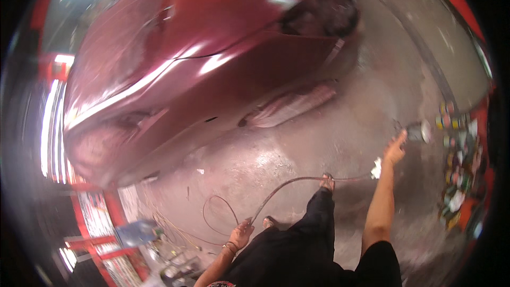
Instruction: The person uses a spray gun to apply a coat of maroon paint to the exterior of a car. They move around the vehicle, spraying the rear bumper, side panels, and front bumper in a continuous motion.
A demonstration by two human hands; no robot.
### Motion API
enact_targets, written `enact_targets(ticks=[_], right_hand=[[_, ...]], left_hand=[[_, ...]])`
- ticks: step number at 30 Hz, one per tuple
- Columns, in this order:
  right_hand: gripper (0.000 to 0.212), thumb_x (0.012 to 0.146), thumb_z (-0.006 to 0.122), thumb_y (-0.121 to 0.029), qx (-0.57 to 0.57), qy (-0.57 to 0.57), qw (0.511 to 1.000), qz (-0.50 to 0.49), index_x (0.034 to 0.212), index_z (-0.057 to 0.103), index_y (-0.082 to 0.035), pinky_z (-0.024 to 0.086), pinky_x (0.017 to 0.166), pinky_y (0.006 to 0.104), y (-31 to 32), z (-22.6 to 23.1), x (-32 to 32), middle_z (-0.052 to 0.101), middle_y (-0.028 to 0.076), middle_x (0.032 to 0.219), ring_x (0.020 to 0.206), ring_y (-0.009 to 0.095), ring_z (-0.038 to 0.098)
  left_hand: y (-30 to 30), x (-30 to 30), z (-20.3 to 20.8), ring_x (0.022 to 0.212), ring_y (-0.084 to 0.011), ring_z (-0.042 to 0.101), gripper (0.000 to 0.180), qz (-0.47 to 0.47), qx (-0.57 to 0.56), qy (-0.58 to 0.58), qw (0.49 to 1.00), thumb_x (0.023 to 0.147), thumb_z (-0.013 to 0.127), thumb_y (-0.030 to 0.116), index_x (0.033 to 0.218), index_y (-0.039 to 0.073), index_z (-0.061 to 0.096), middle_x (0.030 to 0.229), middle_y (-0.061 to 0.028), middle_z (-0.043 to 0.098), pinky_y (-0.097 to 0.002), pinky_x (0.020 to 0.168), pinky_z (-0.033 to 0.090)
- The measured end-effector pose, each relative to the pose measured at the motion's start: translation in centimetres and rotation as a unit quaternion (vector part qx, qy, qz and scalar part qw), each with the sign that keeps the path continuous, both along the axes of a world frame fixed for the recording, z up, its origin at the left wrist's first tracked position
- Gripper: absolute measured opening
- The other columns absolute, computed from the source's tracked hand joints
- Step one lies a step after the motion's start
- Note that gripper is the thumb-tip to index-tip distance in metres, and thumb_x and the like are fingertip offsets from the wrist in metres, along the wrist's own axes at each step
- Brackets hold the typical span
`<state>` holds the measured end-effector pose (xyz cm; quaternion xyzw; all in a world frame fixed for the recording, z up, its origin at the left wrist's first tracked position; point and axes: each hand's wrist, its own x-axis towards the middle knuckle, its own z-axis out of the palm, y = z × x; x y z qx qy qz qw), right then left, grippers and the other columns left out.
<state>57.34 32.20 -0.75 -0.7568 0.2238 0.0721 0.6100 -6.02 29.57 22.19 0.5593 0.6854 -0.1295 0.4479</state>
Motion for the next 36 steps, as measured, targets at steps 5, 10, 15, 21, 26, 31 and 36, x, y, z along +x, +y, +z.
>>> enact_targets(ticks=[5, 10, 15, 21, 26, 31, 36], right_hand=[[0.080, 0.084, 0.067, -0.078, 0.051, -0.015, 0.996, 0.071, 0.113, 0.073, -0.003, 0.037, 0.048, 0.0295, 3.5, 13.7, -6.1, 0.074, 0.009, 0.102, 0.057, 0.012, 0.051], [0.062, 0.093, 0.067, -0.064, 0.078, -0.030, 0.972, 0.221, 0.123, 0.069, -0.010, 0.031, 0.043, 0.0230, 6.0, 25.4, -18.9, 0.066, 0.003, 0.092, 0.056, 0.007, 0.047], [0.047, 0.101, 0.062, -0.053, 0.110, -0.072, 0.877, 0.462, 0.118, 0.069, -0.010, 0.031, 0.042, 0.0214, 9.5, 29.2, -39.6, 0.057, -0.001, 0.078, 0.054, 0.005, 0.044], [0.038, 0.106, 0.057, -0.036, 0.202, -0.071, 0.656, 0.724, 0.119, 0.070, -0.002, 0.042, 0.062, 0.0238, 10.2, 30.8, -68.8, 0.069, 0.001, 0.092, 0.071, 0.007, 0.054], [0.042, 0.105, 0.061, -0.040, 0.236, -0.052, 0.461, 0.854, 0.118, 0.069, -0.001, 0.035, 0.048, 0.0257, 6.4, 36.0, -90.2, 0.074, 0.004, 0.092, 0.053, 0.007, 0.047], [0.046, 0.105, 0.059, -0.039, 0.256, -0.075, 0.316, 0.910, 0.116, 0.069, 0.004, 0.042, 0.060, 0.0300, 6.7, 37.6, -103.3, 0.074, 0.006, 0.095, 0.067, 0.013, 0.057], [0.043, 0.105, 0.058, -0.039, 0.224, -0.034, 0.279, 0.933, 0.116, 0.068, 0.001, 0.034, 0.052, 0.0269, 9.9, 38.0, -113.8, 0.073, 0.005, 0.092, 0.059, 0.007, 0.045]], left_hand=[[-4.9, -8.0, -0.1, 0.110, -0.0297, 0.068, 0.042, -0.056, 0.102, 0.070, 0.991, 0.102, 0.061, 0.030, 0.142, 0.019, 0.057, 0.122, -0.0147, 0.071, -0.0449, 0.094, 0.052], [-8.9, -13.1, 1.8, 0.120, -0.0362, 0.064, 0.042, 0.030, 0.054, 0.130, 0.990, 0.103, 0.053, 0.039, 0.143, 0.028, 0.057, 0.129, -0.0101, 0.069, -0.0646, 0.099, 0.040], [-19.2, -24.6, -0.5, 0.126, -0.0268, 0.063, 0.041, 0.239, 0.094, 0.149, 0.955, 0.099, 0.056, 0.036, 0.140, 0.033, 0.061, 0.134, -0.0051, 0.069, -0.0544, 0.105, 0.038], [-32.4, -35.9, -0.6, 0.123, -0.0258, 0.064, 0.039, 0.457, 0.113, 0.196, 0.860, 0.096, 0.061, 0.029, 0.134, 0.038, 0.066, 0.128, -0.0046, 0.071, -0.0536, 0.104, 0.038], [-39.2, -42.7, -0.2, 0.120, -0.0264, 0.065, 0.037, 0.582, 0.108, 0.226, 0.774, 0.096, 0.063, 0.026, 0.131, 0.037, 0.067, 0.123, -0.0050, 0.072, -0.0553, 0.104, 0.038], [-41.1, -47.2, -1.9, 0.121, -0.0265, 0.064, 0.035, 0.648, 0.108, 0.225, 0.720, 0.096, 0.065, 0.024, 0.130, 0.034, 0.069, 0.123, -0.0051, 0.071, -0.0537, 0.105, 0.038], [-39.1, -50.3, -2.4, 0.125, -0.0268, 0.062, 0.035, 0.710, 0.065, 0.207, 0.670, 0.097, 0.064, 0.024, 0.131, 0.032, 0.068, 0.125, -0.0048, 0.071, -0.0554, 0.107, 0.036]])
